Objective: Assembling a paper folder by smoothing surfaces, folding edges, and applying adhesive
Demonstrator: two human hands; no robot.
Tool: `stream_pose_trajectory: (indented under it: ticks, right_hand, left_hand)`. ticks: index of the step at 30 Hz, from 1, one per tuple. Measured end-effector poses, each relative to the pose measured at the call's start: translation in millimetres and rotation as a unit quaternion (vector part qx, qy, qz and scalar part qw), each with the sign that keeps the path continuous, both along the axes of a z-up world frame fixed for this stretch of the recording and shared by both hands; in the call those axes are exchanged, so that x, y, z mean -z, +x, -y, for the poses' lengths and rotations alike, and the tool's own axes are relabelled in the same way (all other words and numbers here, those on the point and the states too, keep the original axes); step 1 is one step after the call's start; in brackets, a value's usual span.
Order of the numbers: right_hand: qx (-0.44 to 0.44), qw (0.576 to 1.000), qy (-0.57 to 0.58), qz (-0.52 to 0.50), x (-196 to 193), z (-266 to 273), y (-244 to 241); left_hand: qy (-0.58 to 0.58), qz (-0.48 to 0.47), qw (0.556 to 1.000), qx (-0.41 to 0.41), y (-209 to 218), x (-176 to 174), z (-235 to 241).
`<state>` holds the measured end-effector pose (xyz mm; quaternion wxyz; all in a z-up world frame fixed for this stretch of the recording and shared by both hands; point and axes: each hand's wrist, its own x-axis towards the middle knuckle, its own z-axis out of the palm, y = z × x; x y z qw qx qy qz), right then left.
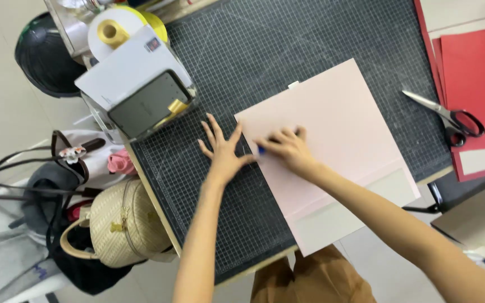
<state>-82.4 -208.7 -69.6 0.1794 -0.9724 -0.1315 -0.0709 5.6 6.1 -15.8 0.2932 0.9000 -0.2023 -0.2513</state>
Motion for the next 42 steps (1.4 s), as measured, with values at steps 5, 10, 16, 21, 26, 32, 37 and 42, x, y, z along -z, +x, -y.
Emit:
stream_pose_trajectory:
  ticks: [5, 10, 16, 21, 26, 32, 37, 42]
  right_hand:
    - [-0.084, 0.995, -0.016, 0.049, 26, 6, -74]
    - [-0.039, 0.993, 0.0, 0.113, 17, -3, -19]
    - [-0.166, 0.984, -0.001, 0.068, 5, -18, -151]
    - [-0.064, 0.99, 0.006, 0.128, 5, -13, -76]
    - [-0.022, 0.996, -0.024, 0.087, 5, -26, -164]
    - [0.372, 0.9, -0.205, 0.1, 42, 152, -195]
    - [0.426, 0.825, 0.37, 0.035, -42, -24, -189]
    - [0.34, 0.93, -0.115, 0.075, 25, -15, -212]
  left_hand:
    - [-0.002, -0.013, 1.0, 0.017, 2, 6, -1]
    - [0.066, 0.06, 0.995, 0.044, -8, -8, 6]
    - [0.088, 0.118, 0.985, 0.09, -17, 5, 9]
    - [0.13, 0.118, 0.981, 0.082, -24, 3, 12]
    - [0.137, 0.072, 0.984, 0.09, -29, -24, 14]
    - [0.159, 0.05, 0.98, 0.107, -26, -27, 17]
    - [0.172, 0.051, 0.977, 0.111, -27, -24, 19]
    - [0.183, 0.034, 0.977, 0.101, -26, -21, 19]
